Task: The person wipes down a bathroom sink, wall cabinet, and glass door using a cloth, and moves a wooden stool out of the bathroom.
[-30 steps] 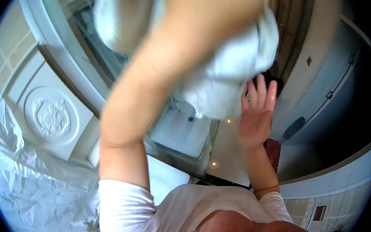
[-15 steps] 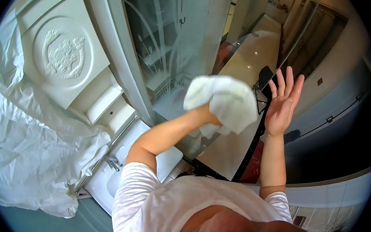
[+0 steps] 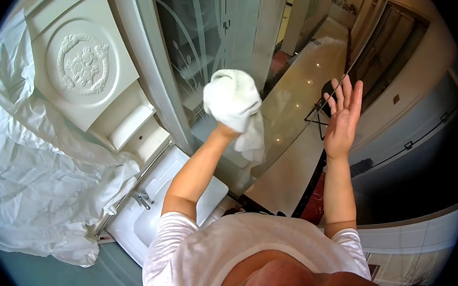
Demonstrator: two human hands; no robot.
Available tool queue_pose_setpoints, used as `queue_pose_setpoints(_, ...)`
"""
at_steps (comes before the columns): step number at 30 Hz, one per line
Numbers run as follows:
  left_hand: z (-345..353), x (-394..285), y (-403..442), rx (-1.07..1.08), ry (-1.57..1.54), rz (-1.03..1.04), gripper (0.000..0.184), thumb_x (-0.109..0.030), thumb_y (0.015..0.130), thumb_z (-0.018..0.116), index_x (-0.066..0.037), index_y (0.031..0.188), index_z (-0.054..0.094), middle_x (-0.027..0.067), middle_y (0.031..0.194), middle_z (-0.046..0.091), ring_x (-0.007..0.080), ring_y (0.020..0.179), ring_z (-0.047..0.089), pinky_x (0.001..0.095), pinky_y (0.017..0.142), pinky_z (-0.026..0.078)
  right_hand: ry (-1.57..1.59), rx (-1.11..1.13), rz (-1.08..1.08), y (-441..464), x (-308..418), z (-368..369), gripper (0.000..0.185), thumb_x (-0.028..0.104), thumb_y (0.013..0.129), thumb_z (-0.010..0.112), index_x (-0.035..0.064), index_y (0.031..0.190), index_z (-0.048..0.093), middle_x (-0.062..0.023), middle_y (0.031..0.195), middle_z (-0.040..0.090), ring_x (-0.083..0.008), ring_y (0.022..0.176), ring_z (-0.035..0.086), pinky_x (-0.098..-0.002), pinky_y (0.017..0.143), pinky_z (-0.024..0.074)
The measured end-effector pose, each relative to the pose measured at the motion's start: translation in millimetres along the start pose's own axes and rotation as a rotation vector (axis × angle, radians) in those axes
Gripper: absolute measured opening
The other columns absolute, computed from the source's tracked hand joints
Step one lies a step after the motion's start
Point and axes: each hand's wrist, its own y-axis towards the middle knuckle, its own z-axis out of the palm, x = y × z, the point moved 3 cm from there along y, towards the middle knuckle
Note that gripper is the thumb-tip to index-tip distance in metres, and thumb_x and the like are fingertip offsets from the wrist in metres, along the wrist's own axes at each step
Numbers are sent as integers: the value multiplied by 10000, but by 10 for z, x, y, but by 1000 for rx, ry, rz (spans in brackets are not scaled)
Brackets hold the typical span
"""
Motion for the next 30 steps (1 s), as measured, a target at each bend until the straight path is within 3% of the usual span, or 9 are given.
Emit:
queue_pose_setpoints(4,-147,488,-520,0,-1172,-1139,293,-59,808,432,11,1073,535,135,1022,580,246,934,561,347,847,445,-126,23,-194,-91,297,63,529,181,910,356,62,1376,136,-187,1398,211,-325,1276,255,-443,1004,247)
queue_pose_setpoints(5,-136,469,-411,-109,-1740,-1250,290,-65,810,438,18,1070,534,147,1020,581,246,930,571,355,826,464,-138,29,-236,-136,388,137,520,153,904,356,63,1373,149,-187,1400,210,-329,1273,261,-448,1003,251)
queue_pose_setpoints(7,-234,600,-500,-153,-1041,-1026,294,-196,846,479,20,1040,520,177,971,579,283,866,596,402,744,513,-64,166,-240,-267,355,235,665,264,856,494,48,1371,134,-188,1401,198,-337,1278,248,-453,996,264)
queue_pose_setpoints(12,-249,478,-240,-99,-1981,-1439,276,-49,803,449,50,1051,520,175,1004,580,288,901,584,389,838,479,137,433,103,-303,103,656,659,153,821,500,75,1375,151,-182,1403,194,-313,1282,244,-459,993,268)
queue_pose_setpoints(16,-266,547,-347,139,-1955,-1438,297,-53,780,448,62,1043,521,178,1009,579,280,904,581,369,841,466,940,284,736,-467,-376,940,639,52,805,483,71,1371,187,-138,1376,272,-245,1239,322,-392,966,321)
queue_pose_setpoints(19,-255,622,-455,303,-1882,-1421,313,-56,762,447,71,1037,523,181,1013,578,274,906,578,354,843,457,561,431,851,-445,-350,1058,509,47,813,515,40,1295,353,-90,1257,430,-175,1128,433,-303,908,372)
queue_pose_setpoints(25,-160,574,-594,365,-1599,-1360,283,-96,785,467,68,1002,547,141,999,584,236,879,571,315,823,435,206,331,614,-409,-421,855,283,20,793,521,11,1075,541,-54,1059,546,-152,987,500,-257,856,391)
queue_pose_setpoints(28,-135,687,-866,359,-421,-858,249,-221,874,478,-4,925,588,21,841,575,165,759,532,274,715,410,-120,340,189,-304,-247,816,275,4,792,518,16,1065,546,-62,1014,542,-142,966,502,-247,837,390)
queue_pose_setpoints(30,-116,549,-897,310,-481,-1159,259,-233,888,451,-25,832,594,27,698,543,162,711,526,269,695,399,-152,331,194,-377,-261,762,285,-12,785,510,20,1066,547,-69,1010,534,-151,968,502,-247,839,387)
